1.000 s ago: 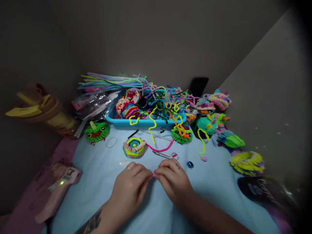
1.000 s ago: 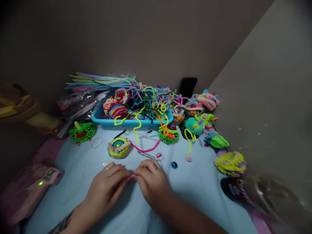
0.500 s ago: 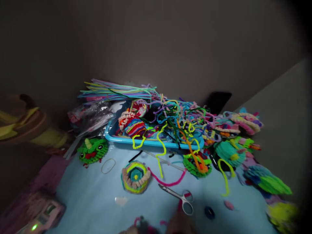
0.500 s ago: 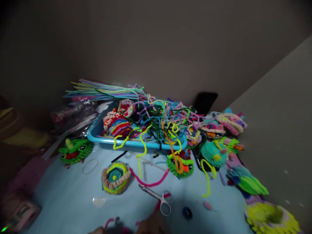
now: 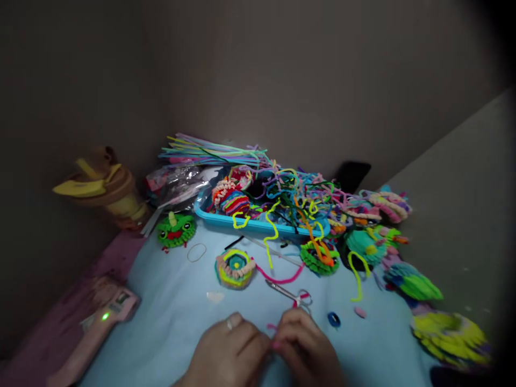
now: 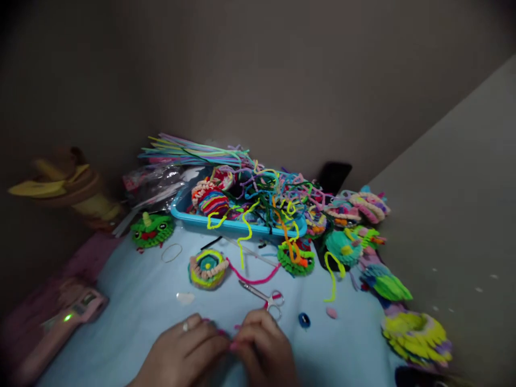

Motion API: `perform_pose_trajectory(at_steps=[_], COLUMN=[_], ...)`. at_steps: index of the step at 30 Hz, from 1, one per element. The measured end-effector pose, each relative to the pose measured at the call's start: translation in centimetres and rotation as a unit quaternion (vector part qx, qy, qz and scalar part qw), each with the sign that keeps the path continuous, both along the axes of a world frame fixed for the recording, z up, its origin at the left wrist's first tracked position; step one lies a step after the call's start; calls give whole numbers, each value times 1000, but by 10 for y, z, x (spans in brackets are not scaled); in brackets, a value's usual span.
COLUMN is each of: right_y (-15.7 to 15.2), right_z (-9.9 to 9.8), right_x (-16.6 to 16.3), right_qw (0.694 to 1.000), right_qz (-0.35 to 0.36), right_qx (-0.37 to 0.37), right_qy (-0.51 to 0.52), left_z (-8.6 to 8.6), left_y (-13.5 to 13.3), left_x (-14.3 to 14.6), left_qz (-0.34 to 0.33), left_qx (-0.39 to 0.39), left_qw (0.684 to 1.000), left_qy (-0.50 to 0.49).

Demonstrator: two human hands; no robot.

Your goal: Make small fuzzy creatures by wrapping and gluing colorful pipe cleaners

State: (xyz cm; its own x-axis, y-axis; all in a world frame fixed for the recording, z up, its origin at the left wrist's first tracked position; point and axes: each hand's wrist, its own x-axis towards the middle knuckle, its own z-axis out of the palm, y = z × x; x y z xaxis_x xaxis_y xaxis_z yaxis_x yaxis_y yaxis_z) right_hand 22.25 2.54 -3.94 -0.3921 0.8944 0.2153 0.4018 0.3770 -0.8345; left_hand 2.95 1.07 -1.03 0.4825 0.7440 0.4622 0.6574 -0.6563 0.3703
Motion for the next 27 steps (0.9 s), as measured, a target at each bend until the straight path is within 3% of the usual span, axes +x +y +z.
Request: perform_pose_trajectory(at_steps=[3, 10, 16, 21, 27], right_y=[0, 0, -37, -77, -94], right_z=[9, 21, 21, -1, -12], right_x=[-9, -16, -15, -6, -5], right_qw=[995, 989, 993, 993, 980], right_qz=[-62, -83, -71, -77, -96], right_qx=[-32, -34, 20, 75, 163], right_qy=[68, 117, 87, 47, -54], left_z=[5, 10, 22, -2, -26], left_y=[0, -3, -44, -85, -101], left_x=[1, 0, 2, -5, -6], left_qz=[15, 56, 89, 113, 114], left_qx=[-34, -62, -77, -97, -53], left_qw=[999, 996, 989, 989, 990], left_qy=[-12, 37, 89, 12, -62])
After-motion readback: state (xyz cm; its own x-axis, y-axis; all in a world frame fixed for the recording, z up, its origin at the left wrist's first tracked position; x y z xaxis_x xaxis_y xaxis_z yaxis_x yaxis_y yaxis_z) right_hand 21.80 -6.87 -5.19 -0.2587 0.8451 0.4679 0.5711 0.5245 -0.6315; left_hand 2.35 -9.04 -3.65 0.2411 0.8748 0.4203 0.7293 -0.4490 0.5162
